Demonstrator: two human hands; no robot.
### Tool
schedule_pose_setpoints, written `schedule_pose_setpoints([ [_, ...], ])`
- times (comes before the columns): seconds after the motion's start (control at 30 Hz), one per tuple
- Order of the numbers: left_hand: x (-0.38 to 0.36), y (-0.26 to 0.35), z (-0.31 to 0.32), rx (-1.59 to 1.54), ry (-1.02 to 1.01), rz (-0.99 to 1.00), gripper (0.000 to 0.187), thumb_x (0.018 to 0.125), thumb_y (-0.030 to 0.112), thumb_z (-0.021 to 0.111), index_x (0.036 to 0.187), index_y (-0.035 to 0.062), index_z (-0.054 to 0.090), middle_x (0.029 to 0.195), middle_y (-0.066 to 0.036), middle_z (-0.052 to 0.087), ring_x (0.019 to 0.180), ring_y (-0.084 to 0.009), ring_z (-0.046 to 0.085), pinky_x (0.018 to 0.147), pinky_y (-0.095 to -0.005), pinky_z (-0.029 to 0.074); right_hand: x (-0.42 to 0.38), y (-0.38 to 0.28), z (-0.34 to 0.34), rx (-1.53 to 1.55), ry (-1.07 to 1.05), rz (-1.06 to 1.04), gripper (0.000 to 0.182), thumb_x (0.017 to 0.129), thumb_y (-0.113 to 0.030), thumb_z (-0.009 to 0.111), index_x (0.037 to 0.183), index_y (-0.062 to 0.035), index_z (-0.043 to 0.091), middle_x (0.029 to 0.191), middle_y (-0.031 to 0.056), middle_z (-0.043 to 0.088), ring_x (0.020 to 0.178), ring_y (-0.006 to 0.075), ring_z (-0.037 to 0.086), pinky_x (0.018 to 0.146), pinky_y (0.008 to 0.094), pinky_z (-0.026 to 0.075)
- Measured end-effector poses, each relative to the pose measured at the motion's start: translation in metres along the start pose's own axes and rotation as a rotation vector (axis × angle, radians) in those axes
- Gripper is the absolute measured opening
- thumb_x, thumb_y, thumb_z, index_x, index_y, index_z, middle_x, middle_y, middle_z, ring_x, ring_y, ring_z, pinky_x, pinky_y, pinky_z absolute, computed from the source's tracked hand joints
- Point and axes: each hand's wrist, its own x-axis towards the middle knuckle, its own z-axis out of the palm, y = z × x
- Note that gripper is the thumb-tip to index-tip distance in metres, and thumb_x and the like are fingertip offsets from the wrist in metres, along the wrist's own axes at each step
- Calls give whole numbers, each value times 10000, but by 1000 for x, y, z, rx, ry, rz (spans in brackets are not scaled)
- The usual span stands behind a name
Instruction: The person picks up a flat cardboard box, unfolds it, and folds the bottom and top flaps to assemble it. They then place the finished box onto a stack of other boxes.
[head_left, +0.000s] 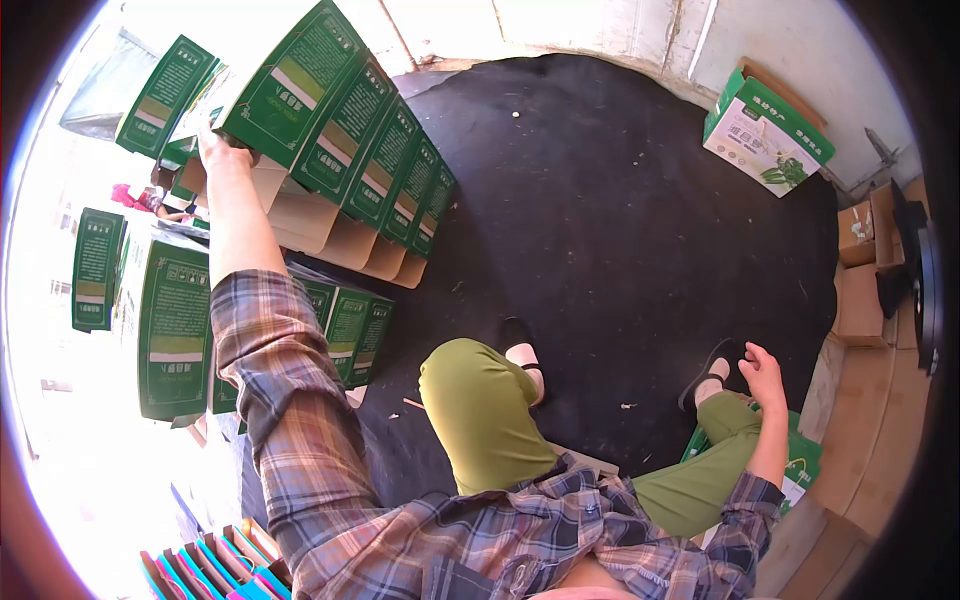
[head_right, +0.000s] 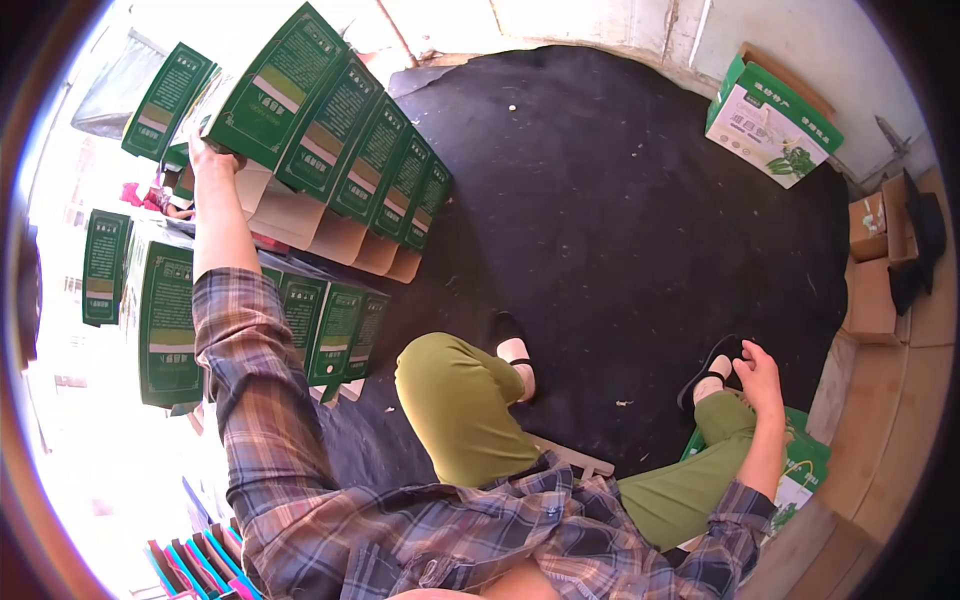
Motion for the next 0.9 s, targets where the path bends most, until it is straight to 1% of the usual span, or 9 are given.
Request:
schedule_pose_setpoints([
  [0.2,3,2,-7,36,-77,-25,215,845,368,531,954,213,634,892,13,688,779,-163,667,598,-397,563,11,13,3,34,-43,-34,453,813,-82,640,1249,-12,538,1140,202,617,1033,256,616,883,343,487],
  [0.33,51,3,-46,263,-143,62,315,840,386,572,1048,154,614,992,-60,640,888,-224,617,724,-429,504,8,4,3,103,-38,-75,439,822,-106,652,1242,-32,546,1159,189,609,1091,270,592,907,349,479],
  [0.4,83,4,-62,624,-1,364,374,838,395,593,1096,124,604,1042,-96,616,942,-255,591,786,-445,474,5,2,-1,62,-45,-45,443,815,-173,667,1225,-39,562,1153,183,613,1073,277,600,890,350,484],
  [0.47,71,-3,-51,1178,533,808,437,835,404,613,1143,94,594,1092,-133,592,997,-285,566,849,-461,445,1,4,0,129,3,-12,460,806,-214,666,1229,-63,567,1139,190,621,1049,305,606,879,360,489],
  [0.53,11,-22,-27,1194,688,1177,502,833,413,634,1190,65,584,1142,-170,568,1051,-316,541,911,-476,415,1,6,-2,41,23,-62,460,803,-245,670,1230,-104,574,1122,166,632,1045,299,606,883,378,489],
  [0.57,-93,-42,3,1200,619,1325,441,842,342,665,1125,8,614,1117,-150,606,1037,-306,558,909,-440,432,-3,0,-6,64,21,-37,458,807,-247,665,1230,-99,571,1124,152,633,1040,291,607,886,379,486],
  [0.67,-144,-112,7,927,-465,1348,324,849,135,662,1129,-17,602,1173,-152,586,1111,-253,515,964,-375,404,-13,-5,-16,131,73,-68,465,819,-254,661,1243,-94,560,1149,149,627,1042,275,611,909,376,475],
  [0.73,-287,-163,25,932,-766,1117,264,834,41,624,1091,-13,604,1126,-137,590,1084,-267,521,945,-381,411,-22,-4,-27,256,150,-110,426,831,-224,662,1223,-79,577,1107,139,646,1014,234,623,883,349,488],
  [0.9,-402,-274,4,1040,-1605,688,402,733,77,666,1132,70,615,1220,-131,545,1153,-305,481,1003,-407,368,-71,28,-75,669,375,-6,370,904,-227,605,1243,-84,568,1128,61,647,967,127,617,758,248,486],
])
